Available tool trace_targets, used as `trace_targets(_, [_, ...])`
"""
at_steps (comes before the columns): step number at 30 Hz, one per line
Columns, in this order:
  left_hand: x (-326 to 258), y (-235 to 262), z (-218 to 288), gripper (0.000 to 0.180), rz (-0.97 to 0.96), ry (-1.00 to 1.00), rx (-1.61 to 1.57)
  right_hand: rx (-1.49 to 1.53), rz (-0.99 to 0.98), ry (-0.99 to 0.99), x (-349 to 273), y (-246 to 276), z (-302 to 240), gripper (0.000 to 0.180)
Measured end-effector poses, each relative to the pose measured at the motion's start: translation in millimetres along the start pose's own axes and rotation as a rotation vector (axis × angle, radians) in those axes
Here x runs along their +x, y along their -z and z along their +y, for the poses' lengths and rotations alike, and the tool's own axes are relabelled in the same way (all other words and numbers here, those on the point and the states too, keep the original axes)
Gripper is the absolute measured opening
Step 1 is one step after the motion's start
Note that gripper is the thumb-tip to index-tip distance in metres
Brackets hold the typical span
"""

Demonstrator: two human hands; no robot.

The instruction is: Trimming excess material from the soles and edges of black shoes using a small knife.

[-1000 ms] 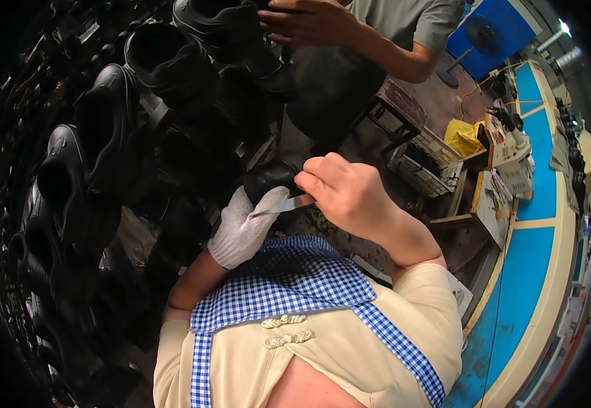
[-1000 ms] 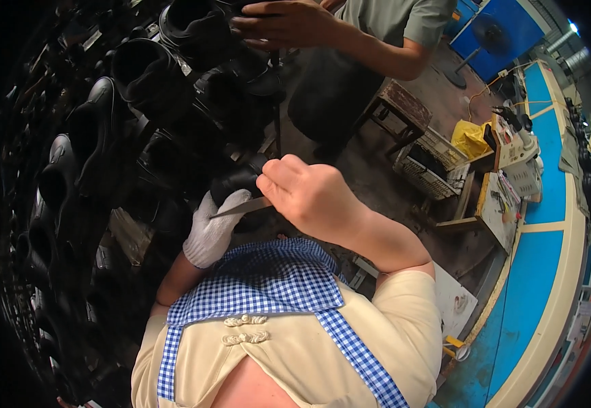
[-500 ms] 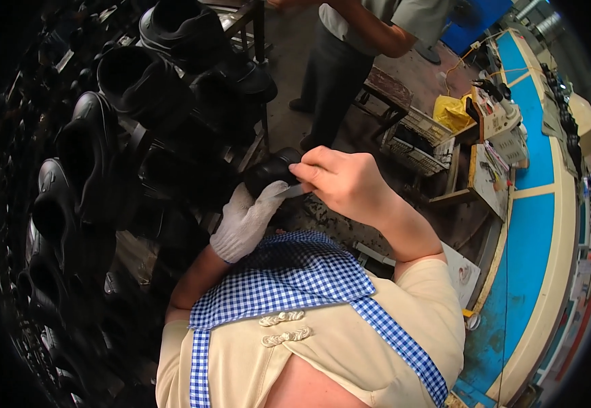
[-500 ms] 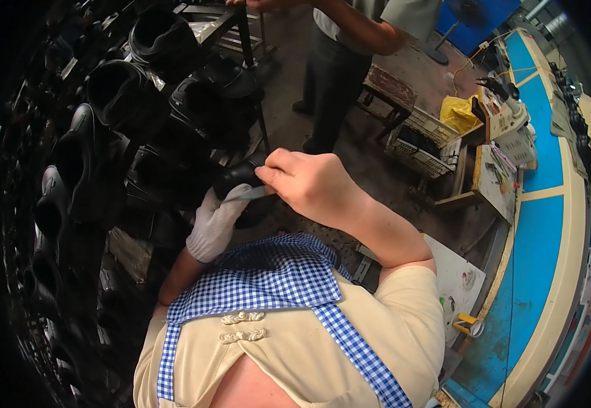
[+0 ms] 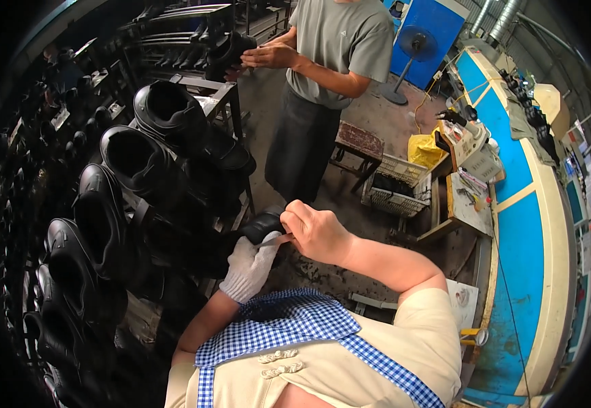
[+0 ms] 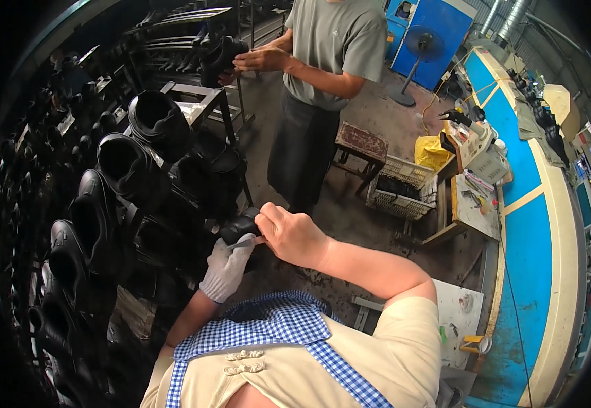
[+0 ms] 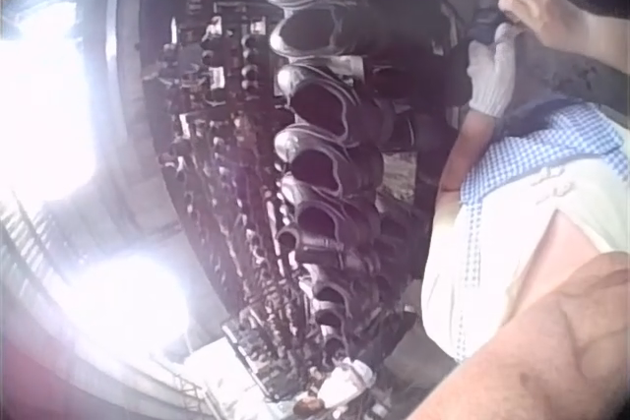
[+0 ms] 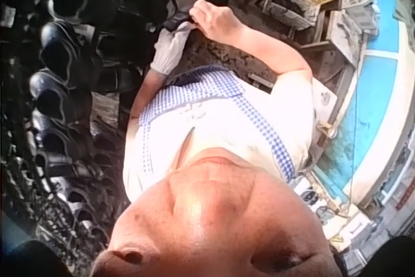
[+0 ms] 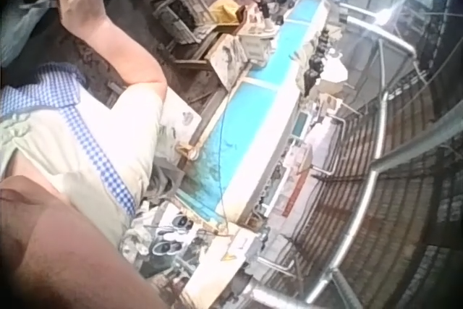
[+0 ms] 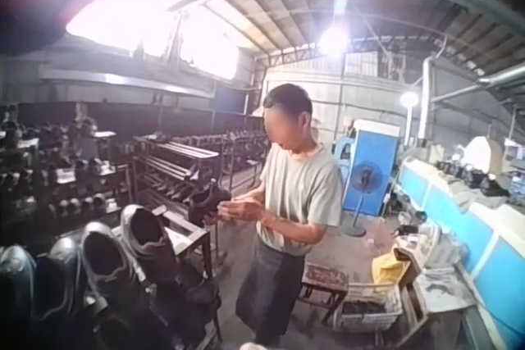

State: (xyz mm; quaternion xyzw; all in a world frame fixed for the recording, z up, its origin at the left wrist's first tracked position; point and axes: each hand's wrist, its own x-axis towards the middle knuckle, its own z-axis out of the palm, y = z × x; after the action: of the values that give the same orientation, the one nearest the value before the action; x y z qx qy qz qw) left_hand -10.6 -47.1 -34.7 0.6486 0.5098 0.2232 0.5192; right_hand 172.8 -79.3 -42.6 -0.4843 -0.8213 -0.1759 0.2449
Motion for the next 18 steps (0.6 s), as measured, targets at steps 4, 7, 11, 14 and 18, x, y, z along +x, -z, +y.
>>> trace_targets(4, [1.1,-1.5,2.2,0.059,-0.099,0.083,0.076,0.294,0.074,-0.278,-1.4,-3.3,-8.5,0.028])
trace_targets(7, [7.7,-7.4,-4.1,0.053,-0.195,-0.028,-0.317,0.323,0.186,-0.272,-6.0,-5.1,-1.4,0.034])
trace_targets(11, [15.4,-16.3,-9.1,0.03,-0.58,0.008,-1.37,0.249,-0.007,-0.173,-3.7,15.5,3.5,0.022])
trace_targets(14, [25.8,-35.8,-15.4,0.027,-0.479,0.384,-1.353,0.118,-0.146,-0.209,-6.9,29.9,6.0,0.014])
trace_targets(18, [38.2,-63.4,-43.5,0.033,-0.442,0.154,-1.285,0.029,-0.17,-0.129,-24.5,45.5,6.6,0.019])
